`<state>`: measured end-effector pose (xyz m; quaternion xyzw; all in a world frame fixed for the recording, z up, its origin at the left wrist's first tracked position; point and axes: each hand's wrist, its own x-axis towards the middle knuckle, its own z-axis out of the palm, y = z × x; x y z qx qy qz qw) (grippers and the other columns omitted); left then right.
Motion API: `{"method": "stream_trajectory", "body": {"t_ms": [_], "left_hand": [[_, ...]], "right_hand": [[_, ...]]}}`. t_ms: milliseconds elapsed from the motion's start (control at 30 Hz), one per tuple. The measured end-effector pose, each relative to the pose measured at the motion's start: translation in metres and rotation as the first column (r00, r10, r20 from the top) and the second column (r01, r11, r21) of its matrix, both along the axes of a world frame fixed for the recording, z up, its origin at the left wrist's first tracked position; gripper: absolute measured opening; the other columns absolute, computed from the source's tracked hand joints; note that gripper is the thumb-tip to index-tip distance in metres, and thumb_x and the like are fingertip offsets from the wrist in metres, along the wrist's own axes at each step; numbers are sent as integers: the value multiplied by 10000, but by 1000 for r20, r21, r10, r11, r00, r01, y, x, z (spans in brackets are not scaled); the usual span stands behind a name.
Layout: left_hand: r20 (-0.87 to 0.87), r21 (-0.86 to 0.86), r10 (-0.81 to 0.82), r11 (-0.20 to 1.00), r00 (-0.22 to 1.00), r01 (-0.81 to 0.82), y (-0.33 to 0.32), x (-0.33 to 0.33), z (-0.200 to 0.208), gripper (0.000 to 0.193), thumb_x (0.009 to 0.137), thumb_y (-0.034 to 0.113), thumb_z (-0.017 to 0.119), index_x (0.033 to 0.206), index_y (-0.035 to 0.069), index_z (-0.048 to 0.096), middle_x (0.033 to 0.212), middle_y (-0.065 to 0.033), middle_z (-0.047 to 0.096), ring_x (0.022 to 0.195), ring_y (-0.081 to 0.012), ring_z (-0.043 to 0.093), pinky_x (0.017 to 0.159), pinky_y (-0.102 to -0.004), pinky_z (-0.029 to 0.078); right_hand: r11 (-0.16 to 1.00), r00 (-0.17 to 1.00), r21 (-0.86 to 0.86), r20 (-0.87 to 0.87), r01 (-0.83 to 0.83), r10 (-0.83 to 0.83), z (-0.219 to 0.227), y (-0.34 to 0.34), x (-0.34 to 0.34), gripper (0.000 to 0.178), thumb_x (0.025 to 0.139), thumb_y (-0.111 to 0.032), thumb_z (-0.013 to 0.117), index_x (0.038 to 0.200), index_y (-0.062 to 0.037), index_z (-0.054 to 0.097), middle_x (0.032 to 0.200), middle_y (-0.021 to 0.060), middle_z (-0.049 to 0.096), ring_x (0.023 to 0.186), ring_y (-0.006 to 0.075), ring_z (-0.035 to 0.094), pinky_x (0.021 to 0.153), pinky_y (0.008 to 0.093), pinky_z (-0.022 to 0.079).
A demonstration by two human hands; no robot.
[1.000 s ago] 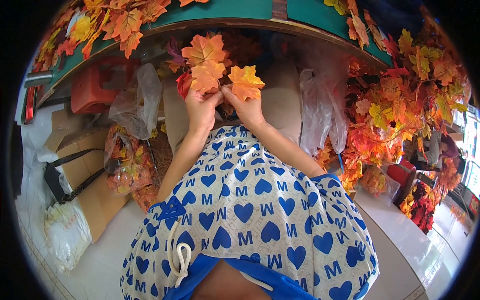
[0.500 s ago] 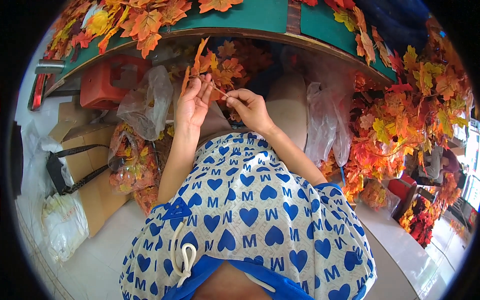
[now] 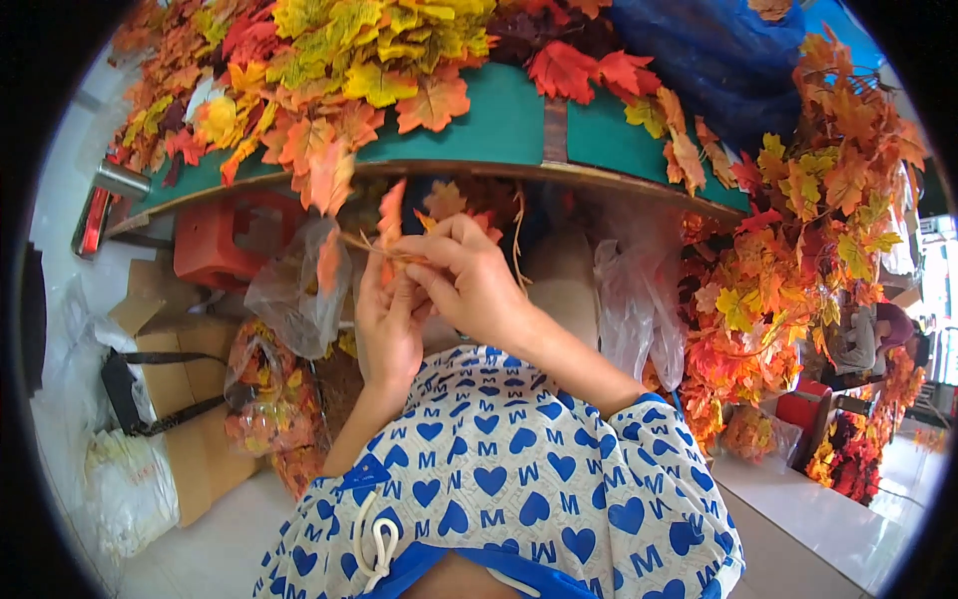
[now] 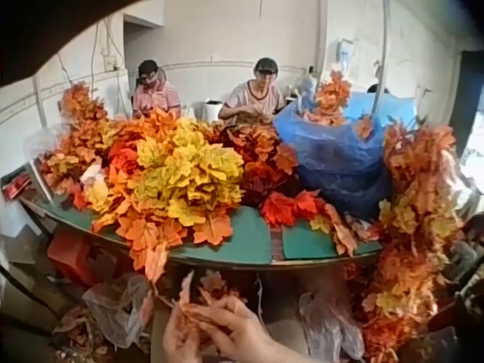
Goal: The person assembles clusters of artificial maple leaves onto wire stems by hand.
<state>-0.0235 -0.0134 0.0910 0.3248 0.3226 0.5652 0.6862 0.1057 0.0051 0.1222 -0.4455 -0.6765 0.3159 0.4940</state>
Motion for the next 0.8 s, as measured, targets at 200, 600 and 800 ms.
{"method": "stream_trajectory", "body": {"t_ms": [200, 600, 800], "left_hand": [[-684, -162, -270, 962, 677, 220, -8, -33, -39, 631, 937, 92, 453, 1408, -45, 57, 906, -160, 638, 706, -190, 665, 577, -274, 544], [-368, -75, -177, 984, 913, 161, 24, -16, -51, 259, 938, 148, 501, 1105, -29, 591, 935, -71, 648, 842, -157, 633, 717, -245, 506], [305, -216, -306, 900, 902, 378, 33, 0, -93, 233, 890, 220, 585, 1067, 70, 610, 966, -17, 619, 873, -127, 567, 769, -257, 458]], "right_hand": [[967, 981, -244, -153, 80, -119, -46, -11, 0, 150, 853, 22, 568, 994, 40, 616, 873, 59, 503, 539, 69, 573, 457, 180, 458], [910, 824, -362, -438, 203, -359, -72, -8, 8, 149, 875, 3, 551, 1018, 27, 587, 853, 42, 494, 562, 76, 554, 486, 190, 483], [886, 727, -464, -601, 22, -333, -85, -13, -9, 185, 869, -8, 572, 1044, -2, 513, 772, 17, 550, 620, 63, 534, 561, 198, 490]]}}
